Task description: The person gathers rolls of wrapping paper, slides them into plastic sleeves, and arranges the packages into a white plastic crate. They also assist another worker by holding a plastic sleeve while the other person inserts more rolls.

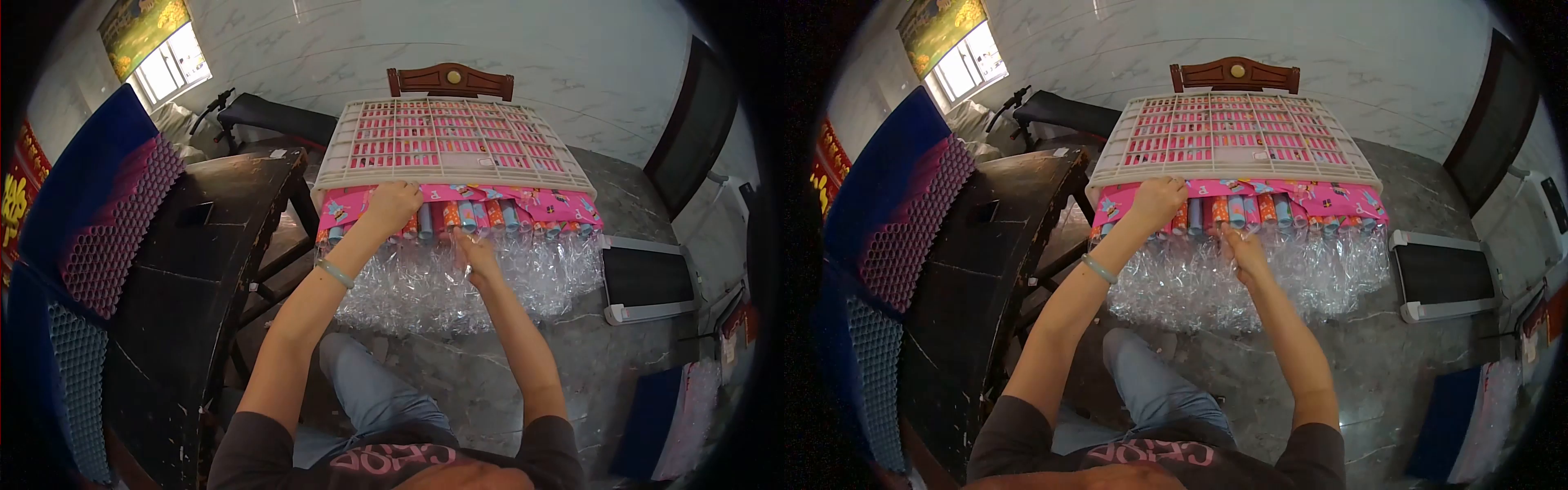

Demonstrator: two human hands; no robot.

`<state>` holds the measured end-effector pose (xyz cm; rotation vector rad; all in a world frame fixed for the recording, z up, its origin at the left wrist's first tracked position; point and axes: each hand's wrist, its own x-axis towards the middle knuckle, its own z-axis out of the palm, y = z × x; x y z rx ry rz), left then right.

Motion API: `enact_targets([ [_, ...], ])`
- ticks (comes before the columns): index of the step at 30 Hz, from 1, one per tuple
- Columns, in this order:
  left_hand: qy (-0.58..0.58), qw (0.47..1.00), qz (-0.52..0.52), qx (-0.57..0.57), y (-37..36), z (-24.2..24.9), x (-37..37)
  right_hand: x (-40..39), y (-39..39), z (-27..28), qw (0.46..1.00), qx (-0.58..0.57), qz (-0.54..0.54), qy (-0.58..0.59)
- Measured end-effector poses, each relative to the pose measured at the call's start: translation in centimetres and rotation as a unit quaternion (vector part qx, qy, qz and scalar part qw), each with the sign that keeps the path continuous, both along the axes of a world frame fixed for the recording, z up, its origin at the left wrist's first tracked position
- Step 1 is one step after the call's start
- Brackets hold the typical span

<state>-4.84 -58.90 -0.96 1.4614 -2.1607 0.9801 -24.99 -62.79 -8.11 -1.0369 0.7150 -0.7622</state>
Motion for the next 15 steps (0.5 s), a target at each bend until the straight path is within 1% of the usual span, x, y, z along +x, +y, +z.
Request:
enact_targets([
  [1, 0.0, 1.0, 0.001, -0.001, 0.0, 0.0, 0.0, -0.4, -1.5, -0.2, 0.998, 0.003, 0.05, -0.028],
  [2, -0.005, 1.0, -0.005, -0.01, 0.0, 0.0, -0.1, -0.2, -1.5, 0.4, 0.998, 0.002, 0.05, -0.029],
  [4, -0.007, 1.0, -0.011, -0.016, 0.1, 0.0, -0.1, -0.3, -1.1, 1.5, 0.997, -0.038, 0.055, 0.028],
  [7, -0.004, 1.0, -0.009, -0.009, 0.3, 0.1, -0.4, -0.3, -0.7, 2.2, 0.997, -0.037, 0.041, 0.055],
  [9, 0.005, 1.0, 0.005, 0.003, 0.2, -0.1, -0.3, -0.6, -1.4, 2.5, 0.996, -0.025, 0.052, 0.073],
  [11, 0.003, 1.0, 0.012, 0.004, 0.0, -0.1, -0.3, -0.9, -2.5, 2.4, 0.989, -0.012, 0.115, 0.091],
  [13, -0.001, 1.0, 0.016, 0.012, 0.1, -0.5, -0.4, -0.9, -3.2, 2.2, 0.987, 0.01, 0.132, 0.093],
  [15, 0.011, 1.0, 0.007, -0.029, 0.3, -0.4, -0.6, -1.3, -3.8, 2.3, 0.975, 0.016, 0.201, 0.091],
])
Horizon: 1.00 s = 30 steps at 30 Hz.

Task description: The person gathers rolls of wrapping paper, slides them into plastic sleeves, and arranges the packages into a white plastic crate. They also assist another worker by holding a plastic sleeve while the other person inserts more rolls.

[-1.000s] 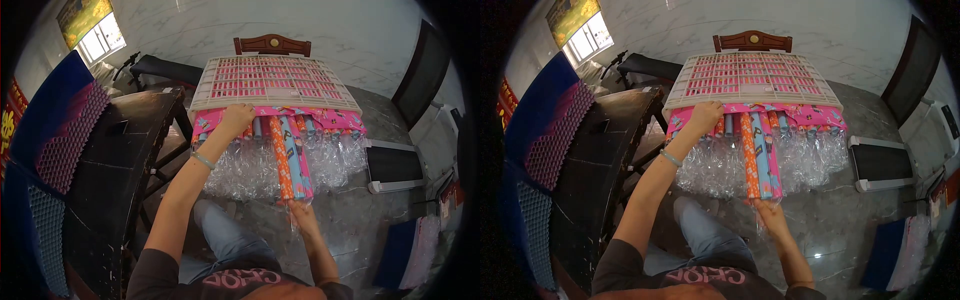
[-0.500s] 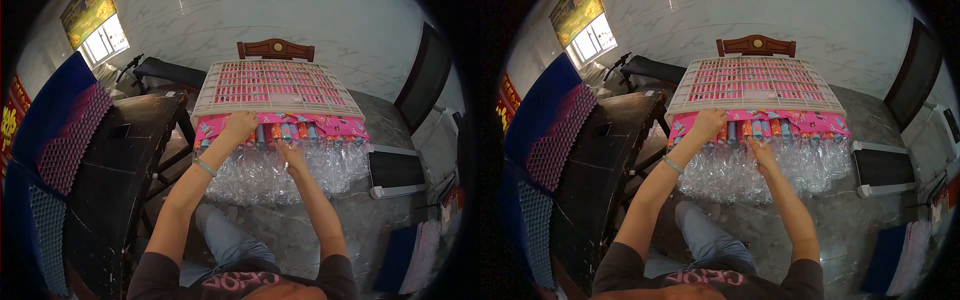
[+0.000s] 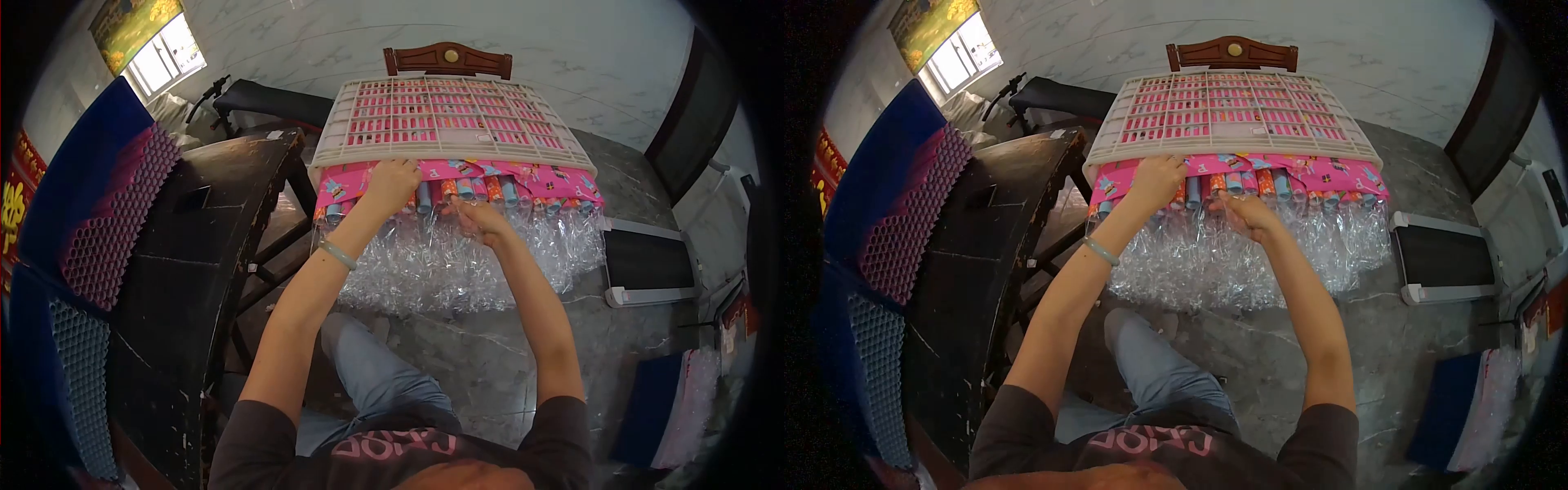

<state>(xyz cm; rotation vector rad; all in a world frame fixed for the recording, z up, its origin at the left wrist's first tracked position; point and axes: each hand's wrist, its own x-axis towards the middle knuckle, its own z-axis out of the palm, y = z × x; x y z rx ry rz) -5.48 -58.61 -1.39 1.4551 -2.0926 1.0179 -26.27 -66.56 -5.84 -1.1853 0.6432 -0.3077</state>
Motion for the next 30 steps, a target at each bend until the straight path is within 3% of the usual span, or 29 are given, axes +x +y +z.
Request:
enact_targets([
  [2, 0.02, 0.999, 0.021, 0.016, 1.4, 0.1, -0.7, -0.7, 0.7, 0.6, 0.999, -0.033, 0.017, 0.02],
  [4, 0.04, 0.998, 0.049, 0.03, 4.3, 0.4, -1.4, -0.9, 3.4, 1.1, 0.995, 0.045, -0.055, -0.075],
  [5, 0.101, 0.995, 0.023, -0.004, 6.5, 0.3, -1.6, -2.0, 3.7, -0.4, 0.991, 0.086, -0.043, -0.088],
  [6, 0.16, 0.986, -0.003, -0.039, 8.8, 0.3, -1.8, -3.0, 4.9, -2.1, 0.991, 0.052, -0.071, -0.098],
  [7, 0.2, 0.979, -0.013, -0.026, 11.9, 0.1, -1.9, -3.9, 6.8, -3.9, 0.989, 0.019, -0.097, -0.107],
  [10, 0.29, 0.956, 0.005, -0.038, 22.2, -2.0, -3.5, -5.7, 14.5, -10.5, 0.971, 0.072, -0.184, -0.134],
  [11, 0.323, 0.945, 0.034, -0.046, 25.4, -3.4, -4.0, -5.0, 17.5, -13.7, 0.986, 0.066, -0.149, -0.047],
  [13, 0.374, 0.92, 0.117, -0.03, 31.6, -6.0, -5.2, -2.6, 23.1, -16.2, 0.985, 0.143, 0.075, 0.054],
  [15, 0.418, 0.889, 0.187, 0.023, 37.1, -7.6, -6.7, 1.4, 27.4, -16.3, 0.962, 0.074, 0.257, 0.055],
  [16, 0.399, 0.892, 0.21, 0.027, 39.4, -8.1, -7.3, 3.6, 28.9, -16.0, 0.952, 0.073, 0.293, 0.056],
  [18, 0.354, 0.894, 0.272, 0.032, 43.4, -8.0, -8.5, 8.4, 31.6, -14.8, 0.89, -0.04, 0.455, 0.002],
  [21, 0.314, 0.869, 0.383, -0.006, 48.5, -7.3, -9.6, 14.2, 34.8, -7.8, 0.788, -0.112, 0.6, -0.085],
  [25, 0.289, 0.785, 0.534, -0.126, 52.6, -5.0, -11.5, 18.7, 39.8, 0.0, 0.627, -0.102, 0.762, -0.129],
  [30, 0.231, 0.745, 0.595, -0.196, 56.0, -4.5, -14.0, 21.9, 45.8, 7.6, 0.416, -0.22, 0.835, -0.286],
])
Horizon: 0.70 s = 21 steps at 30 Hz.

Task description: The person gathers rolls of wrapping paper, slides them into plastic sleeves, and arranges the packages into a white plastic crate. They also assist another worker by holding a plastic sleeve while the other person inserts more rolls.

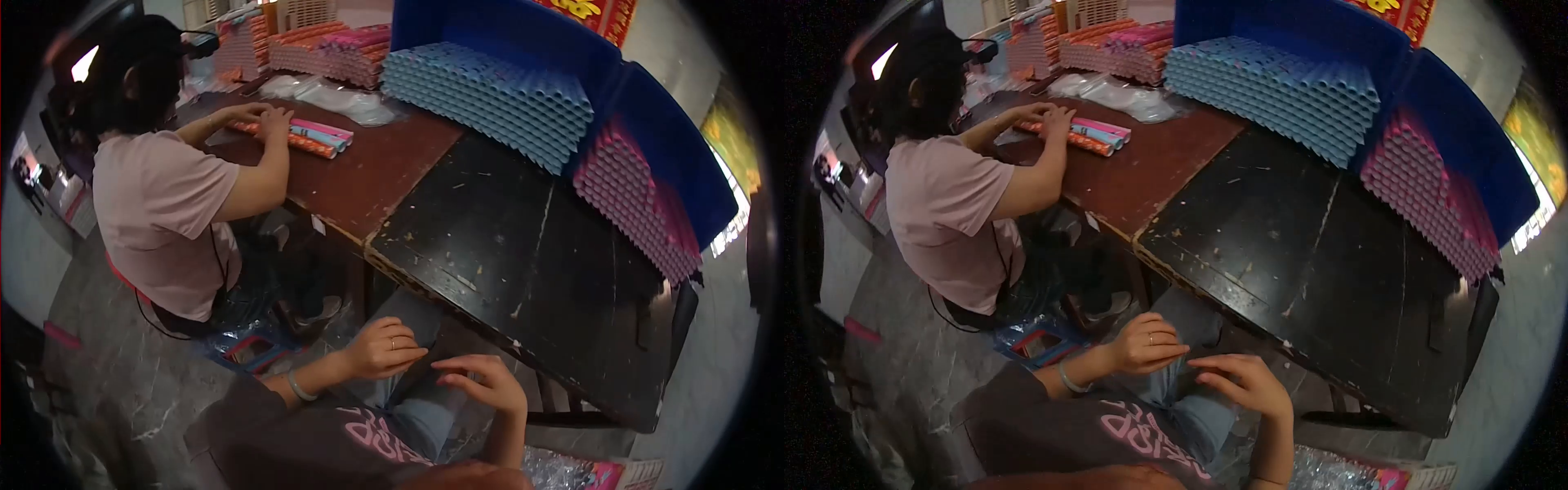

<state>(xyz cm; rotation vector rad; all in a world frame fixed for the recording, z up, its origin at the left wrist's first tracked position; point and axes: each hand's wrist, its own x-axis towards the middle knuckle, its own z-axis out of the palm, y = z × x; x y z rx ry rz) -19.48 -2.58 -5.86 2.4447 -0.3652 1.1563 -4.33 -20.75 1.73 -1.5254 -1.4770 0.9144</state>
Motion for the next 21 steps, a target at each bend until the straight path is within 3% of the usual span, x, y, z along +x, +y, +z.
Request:
enact_targets([
  [3, -0.007, 0.998, 0.054, 0.015, 3.8, 0.7, -0.8, 1.6, 3.7, 2.7, 0.998, 0.0, 0.061, 0.012],
  [4, -0.008, 0.996, 0.082, 0.018, 5.1, 1.0, -0.8, 2.0, 4.9, 4.0, 0.997, -0.045, 0.057, 0.0],
  [10, -0.1, 0.975, 0.196, -0.035, 11.4, 2.7, 0.2, 4.6, 13.7, 5.6, 0.997, -0.046, 0.023, 0.051],
  [12, -0.105, 0.968, 0.217, -0.069, 12.9, 2.9, 0.8, 4.8, 17.7, 5.1, 0.998, 0.009, 0.004, 0.056],
  [17, -0.14, 0.962, 0.21, -0.107, 16.2, 4.3, 3.7, 5.9, 28.8, 3.6, 0.973, 0.171, -0.071, -0.137],
  [19, -0.163, 0.954, 0.198, -0.157, 17.7, 4.0, 5.2, 5.9, 32.1, 2.6, 0.969, 0.199, -0.068, -0.129],
  [21, -0.108, 0.945, 0.217, -0.218, 19.0, 2.5, 6.2, 5.4, 34.5, 2.0, 0.942, 0.261, -0.093, -0.189],
])
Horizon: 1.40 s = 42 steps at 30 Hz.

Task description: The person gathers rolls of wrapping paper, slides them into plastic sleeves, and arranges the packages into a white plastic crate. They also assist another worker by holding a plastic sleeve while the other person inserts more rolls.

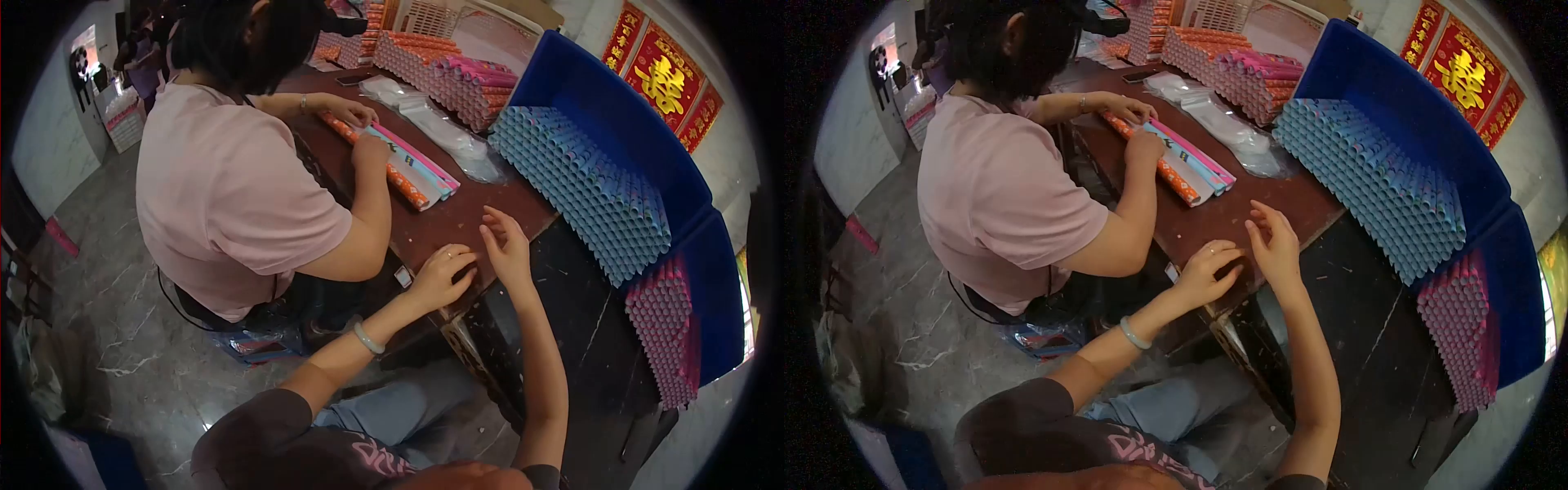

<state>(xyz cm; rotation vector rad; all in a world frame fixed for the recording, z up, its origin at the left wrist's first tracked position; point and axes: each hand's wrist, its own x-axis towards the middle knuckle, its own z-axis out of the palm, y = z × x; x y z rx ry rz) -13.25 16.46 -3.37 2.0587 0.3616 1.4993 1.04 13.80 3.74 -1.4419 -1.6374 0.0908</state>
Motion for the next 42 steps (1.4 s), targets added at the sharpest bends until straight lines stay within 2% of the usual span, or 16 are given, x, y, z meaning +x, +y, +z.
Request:
enact_targets([
  [1, 0.042, 0.998, 0.027, -0.032, 0.2, -0.5, 0.2, -0.3, 0.7, -0.5, 1.0, 0.002, -0.002, -0.009],
  [4, 0.063, 0.996, -0.016, -0.054, 0.8, -0.8, 0.3, -0.3, 1.7, -3.2, 1.0, 0.001, -0.001, -0.009],
  [7, 0.081, 0.996, -0.01, -0.028, 1.0, -1.0, 0.2, 1.4, 2.2, -6.1, 0.998, 0.03, -0.021, 0.059],
  [9, 0.095, 0.994, -0.021, -0.057, 0.7, -0.6, 0.1, 2.9, 2.5, -6.8, 0.992, 0.048, -0.021, 0.116],
  [10, 0.086, 0.995, -0.005, -0.046, 0.7, -0.7, 0.2, 3.6, 2.7, -7.1, 0.98, 0.033, -0.002, 0.198],
  [13, 0.096, 0.995, 0.017, -0.034, 0.2, -0.4, 0.3, 4.9, 2.9, -8.7, 0.967, 0.019, 0.012, 0.256],
  [17, 0.119, 0.992, 0.043, 0.005, 0.1, -0.7, 0.7, 4.2, 3.1, -8.5, 0.964, 0.021, 0.034, 0.262],
  [19, 0.128, 0.99, 0.051, 0.004, 0.2, -0.8, 0.7, 3.8, 2.9, -8.1, 0.985, 0.009, 0.003, 0.173],
  [20, 0.132, 0.99, 0.044, 0.002, 0.2, -0.8, 0.8, 3.6, 2.9, -8.1, 0.984, 0.011, 0.014, 0.178],
  [22, 0.132, 0.99, 0.048, 0.009, 0.2, -0.7, 0.9, 3.2, 2.9, -8.0, 0.994, 0.034, -0.019, 0.105],
  [24, 0.14, 0.989, 0.043, -0.014, 0.1, -0.6, 0.9, 2.5, 2.2, -7.1, 0.995, 0.026, -0.021, 0.096],
  [28, 0.147, 0.988, 0.04, 0.02, 0.1, -0.5, 0.9, 2.0, 1.9, -6.6, 0.999, 0.022, -0.032, 0.029],
  [42, 0.155, 0.987, 0.032, 0.012, -0.3, -0.2, 0.6, 2.4, 2.2, -7.5, 0.999, 0.024, -0.025, 0.008],
])
